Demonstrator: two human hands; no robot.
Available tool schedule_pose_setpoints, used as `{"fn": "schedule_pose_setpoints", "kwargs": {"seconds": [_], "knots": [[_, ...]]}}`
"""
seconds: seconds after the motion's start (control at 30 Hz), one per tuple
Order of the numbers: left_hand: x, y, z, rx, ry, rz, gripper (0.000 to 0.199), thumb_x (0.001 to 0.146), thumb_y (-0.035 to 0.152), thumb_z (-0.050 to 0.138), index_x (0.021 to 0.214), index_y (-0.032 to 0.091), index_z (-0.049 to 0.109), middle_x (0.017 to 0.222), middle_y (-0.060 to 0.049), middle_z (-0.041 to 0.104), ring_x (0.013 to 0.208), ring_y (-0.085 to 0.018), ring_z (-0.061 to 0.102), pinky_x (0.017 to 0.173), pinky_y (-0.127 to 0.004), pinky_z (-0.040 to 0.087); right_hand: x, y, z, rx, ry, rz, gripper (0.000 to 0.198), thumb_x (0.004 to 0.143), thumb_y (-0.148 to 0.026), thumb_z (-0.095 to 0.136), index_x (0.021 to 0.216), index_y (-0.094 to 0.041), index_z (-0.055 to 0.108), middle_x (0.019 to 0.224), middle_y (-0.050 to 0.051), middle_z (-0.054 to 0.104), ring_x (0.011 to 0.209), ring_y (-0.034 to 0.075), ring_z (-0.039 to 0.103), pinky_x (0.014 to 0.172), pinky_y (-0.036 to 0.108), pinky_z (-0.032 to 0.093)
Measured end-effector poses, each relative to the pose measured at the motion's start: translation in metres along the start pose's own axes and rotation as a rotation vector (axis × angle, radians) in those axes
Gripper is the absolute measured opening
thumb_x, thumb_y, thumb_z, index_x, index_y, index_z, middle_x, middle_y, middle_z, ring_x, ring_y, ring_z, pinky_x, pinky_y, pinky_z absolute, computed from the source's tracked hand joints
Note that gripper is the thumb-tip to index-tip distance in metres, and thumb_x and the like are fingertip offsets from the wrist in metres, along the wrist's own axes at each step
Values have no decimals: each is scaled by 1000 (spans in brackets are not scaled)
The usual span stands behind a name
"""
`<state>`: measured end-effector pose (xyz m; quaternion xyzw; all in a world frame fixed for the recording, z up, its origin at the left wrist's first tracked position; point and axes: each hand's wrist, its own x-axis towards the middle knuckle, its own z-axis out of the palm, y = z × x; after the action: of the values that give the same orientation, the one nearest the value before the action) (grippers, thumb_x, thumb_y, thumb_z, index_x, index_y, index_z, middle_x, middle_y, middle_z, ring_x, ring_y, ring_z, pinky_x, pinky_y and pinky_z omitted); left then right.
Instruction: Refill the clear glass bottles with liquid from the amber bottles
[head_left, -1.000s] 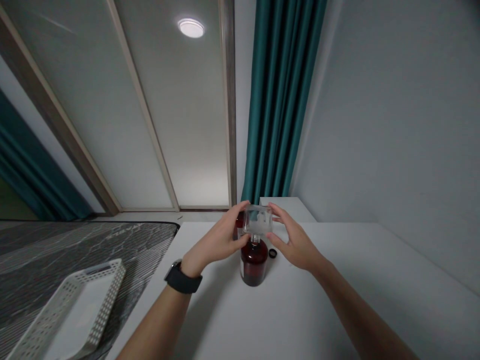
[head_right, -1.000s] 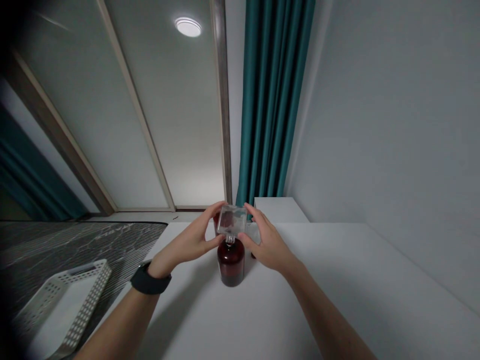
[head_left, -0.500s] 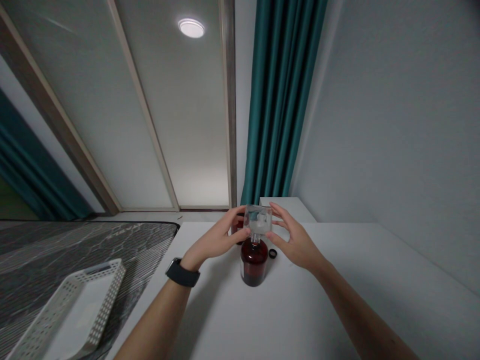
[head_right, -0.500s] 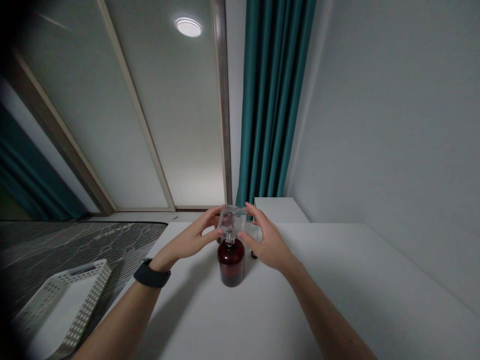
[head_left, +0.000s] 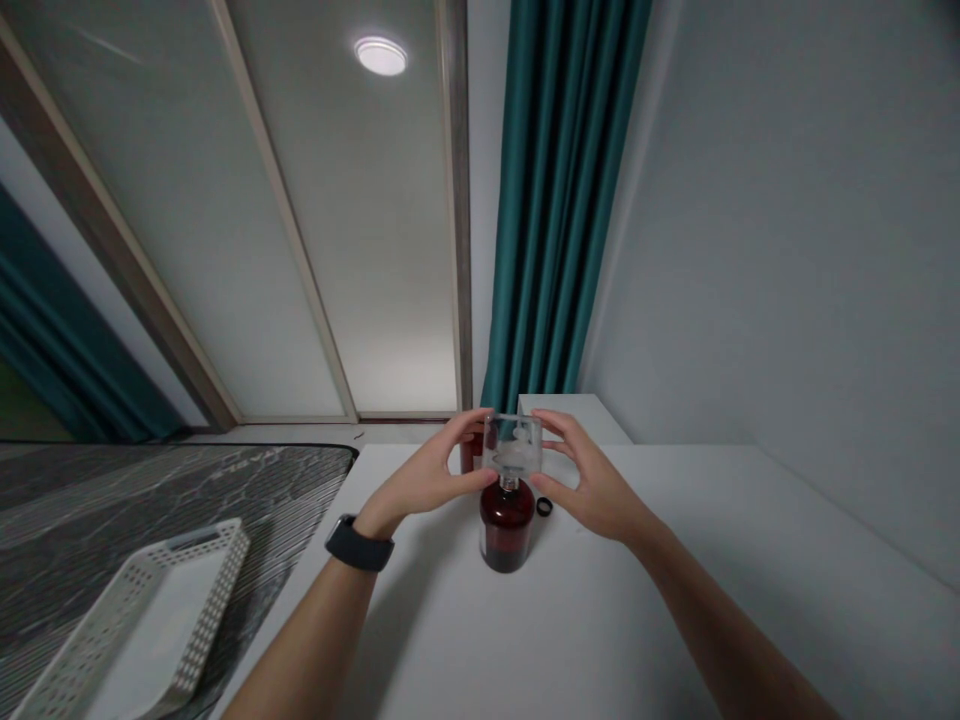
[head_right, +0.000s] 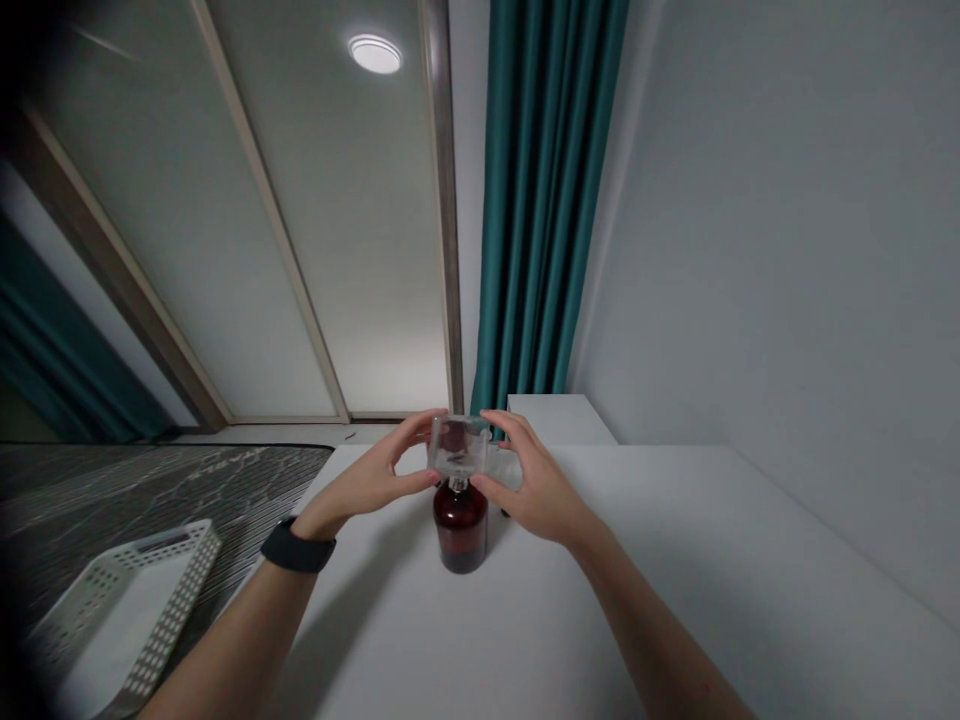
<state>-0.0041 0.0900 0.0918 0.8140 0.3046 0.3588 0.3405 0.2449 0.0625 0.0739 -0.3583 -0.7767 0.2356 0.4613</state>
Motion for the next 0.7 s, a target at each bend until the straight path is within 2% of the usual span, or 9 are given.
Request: {"fn": "schedule_pose_setpoints", "kwargs": {"seconds": [0.17,0.4,0.7], "knots": [[-1,5,-1,28,9,-2,70,85,31,74,145,28,38,145,-11,50,130,-29,51,114,-57,37,-1,-1,2,68,-43,44,67,90,-28,66,147,-36,32,149,9,43,138,29,47,113,56,42],[-1,9,-4,58,4,32,74,81,32,78,144,28,39,145,-11,49,126,-29,53,108,-53,45,0,-6,-4,39,-61,-2,65,86,-26,67,144,-37,38,148,9,40,133,30,49,110,54,46],[-1,13,-5,84,4,57,76,79,31,81,143,29,40,145,-11,48,127,-30,52,106,-52,46,0,-11,-6,-19,-57,-57,64,84,-23,69,140,-35,39,145,8,41,137,28,44,111,52,45]]}}
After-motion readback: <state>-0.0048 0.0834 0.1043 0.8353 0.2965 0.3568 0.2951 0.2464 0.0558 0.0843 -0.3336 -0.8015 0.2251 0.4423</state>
